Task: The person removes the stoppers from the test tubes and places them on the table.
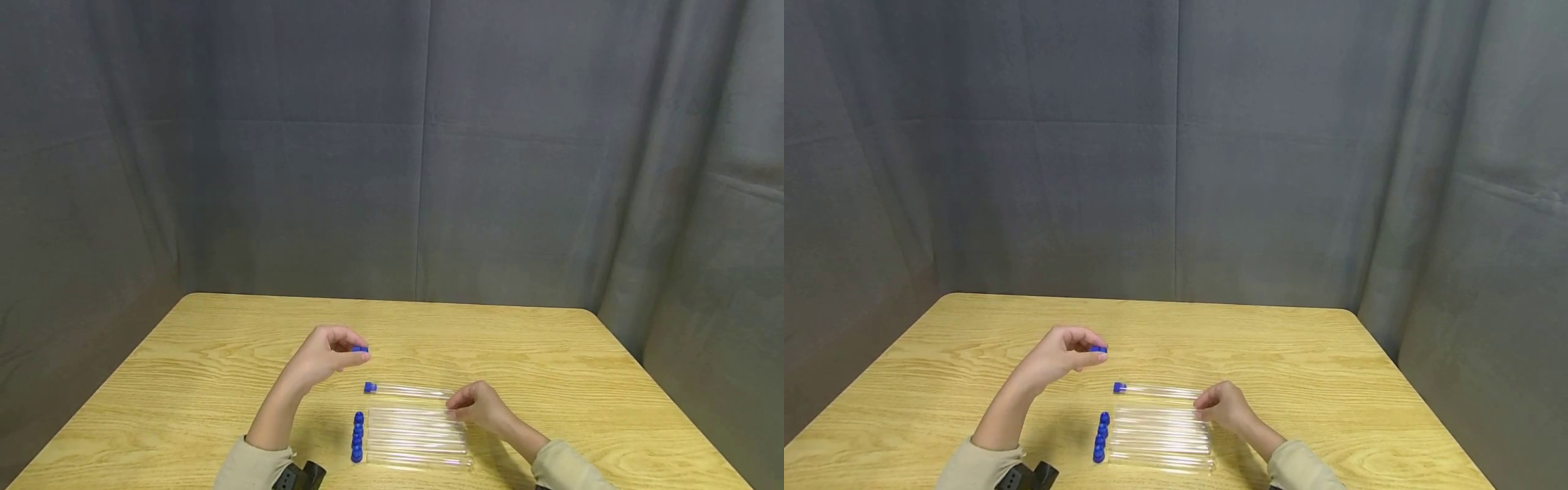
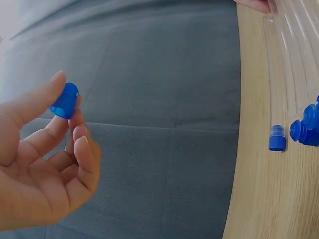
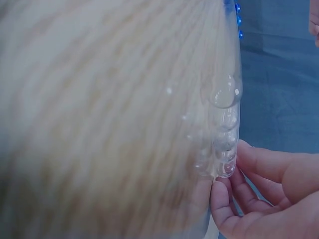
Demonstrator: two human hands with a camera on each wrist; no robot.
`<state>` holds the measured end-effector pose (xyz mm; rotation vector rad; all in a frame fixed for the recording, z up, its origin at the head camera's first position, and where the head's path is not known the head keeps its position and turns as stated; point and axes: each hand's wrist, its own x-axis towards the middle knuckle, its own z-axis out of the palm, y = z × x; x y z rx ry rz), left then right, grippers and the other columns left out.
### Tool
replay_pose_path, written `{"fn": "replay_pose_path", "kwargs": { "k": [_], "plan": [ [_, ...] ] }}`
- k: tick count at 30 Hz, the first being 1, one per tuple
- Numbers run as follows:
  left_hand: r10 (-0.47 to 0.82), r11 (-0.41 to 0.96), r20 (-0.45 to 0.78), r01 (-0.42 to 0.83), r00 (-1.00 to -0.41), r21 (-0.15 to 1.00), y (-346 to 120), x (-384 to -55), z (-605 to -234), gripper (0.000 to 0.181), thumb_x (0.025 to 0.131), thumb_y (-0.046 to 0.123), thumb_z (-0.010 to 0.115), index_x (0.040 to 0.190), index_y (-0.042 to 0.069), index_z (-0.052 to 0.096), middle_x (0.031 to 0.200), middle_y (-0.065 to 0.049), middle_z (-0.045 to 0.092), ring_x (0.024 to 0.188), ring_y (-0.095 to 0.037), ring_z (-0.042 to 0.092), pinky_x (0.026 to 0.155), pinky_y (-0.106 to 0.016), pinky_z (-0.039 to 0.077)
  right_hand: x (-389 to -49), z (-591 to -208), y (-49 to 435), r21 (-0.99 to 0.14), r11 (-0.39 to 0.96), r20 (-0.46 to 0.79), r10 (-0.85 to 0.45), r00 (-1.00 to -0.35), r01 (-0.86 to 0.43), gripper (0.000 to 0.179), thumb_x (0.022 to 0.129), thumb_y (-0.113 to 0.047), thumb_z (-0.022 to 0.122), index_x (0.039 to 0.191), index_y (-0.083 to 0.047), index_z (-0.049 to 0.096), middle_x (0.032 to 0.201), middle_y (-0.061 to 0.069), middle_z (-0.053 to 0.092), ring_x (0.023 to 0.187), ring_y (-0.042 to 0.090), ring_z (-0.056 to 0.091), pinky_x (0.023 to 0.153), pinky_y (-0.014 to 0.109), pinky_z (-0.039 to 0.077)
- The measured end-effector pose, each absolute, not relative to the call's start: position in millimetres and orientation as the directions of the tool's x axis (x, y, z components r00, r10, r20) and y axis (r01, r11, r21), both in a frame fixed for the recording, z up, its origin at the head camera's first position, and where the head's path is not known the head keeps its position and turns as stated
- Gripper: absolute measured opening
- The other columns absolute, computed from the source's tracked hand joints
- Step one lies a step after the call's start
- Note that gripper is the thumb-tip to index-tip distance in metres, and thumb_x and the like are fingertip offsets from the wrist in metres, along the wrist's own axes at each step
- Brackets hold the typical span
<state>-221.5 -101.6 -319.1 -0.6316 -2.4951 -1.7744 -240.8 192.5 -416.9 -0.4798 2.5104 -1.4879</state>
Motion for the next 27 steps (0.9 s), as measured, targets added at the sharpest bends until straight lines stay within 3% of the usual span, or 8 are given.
{"fn": "replay_pose_path", "kwargs": {
  "k": [15,27],
  "plan": [
    [0.274,0.415,0.25,0.348,-0.929,0.84,-97.0,-223.0,-321.8,0.013,0.085,0.003,0.059,0.095,0.003,0.066,0.083,-0.001,0.059,0.074,-0.015,0.052,0.064,-0.028,0.046,-241.5,-416.7,194.8,-0.879,0.435,0.042,-0.341,-0.939,-0.197,0.013,0.075,0.004,0.067,0.084,0.012,0.062,0.077,0.011,0.062,0.066,0.016,0.055,0.055,0.025,0.049],
    [0.186,0.432,0.178,0.243,-0.966,0.869,-94.1,-225.3,-320.4,0.013,0.085,0.0,0.057,0.096,-0.001,0.065,0.081,-0.005,0.065,0.075,-0.018,0.062,0.072,-0.038,0.051,-241.7,-415.8,196.2,-0.874,0.435,0.063,-0.337,-0.939,-0.215,0.014,0.075,0.004,0.067,0.084,0.012,0.061,0.076,0.011,0.062,0.066,0.016,0.053,0.054,0.022,0.046]
  ]
}}
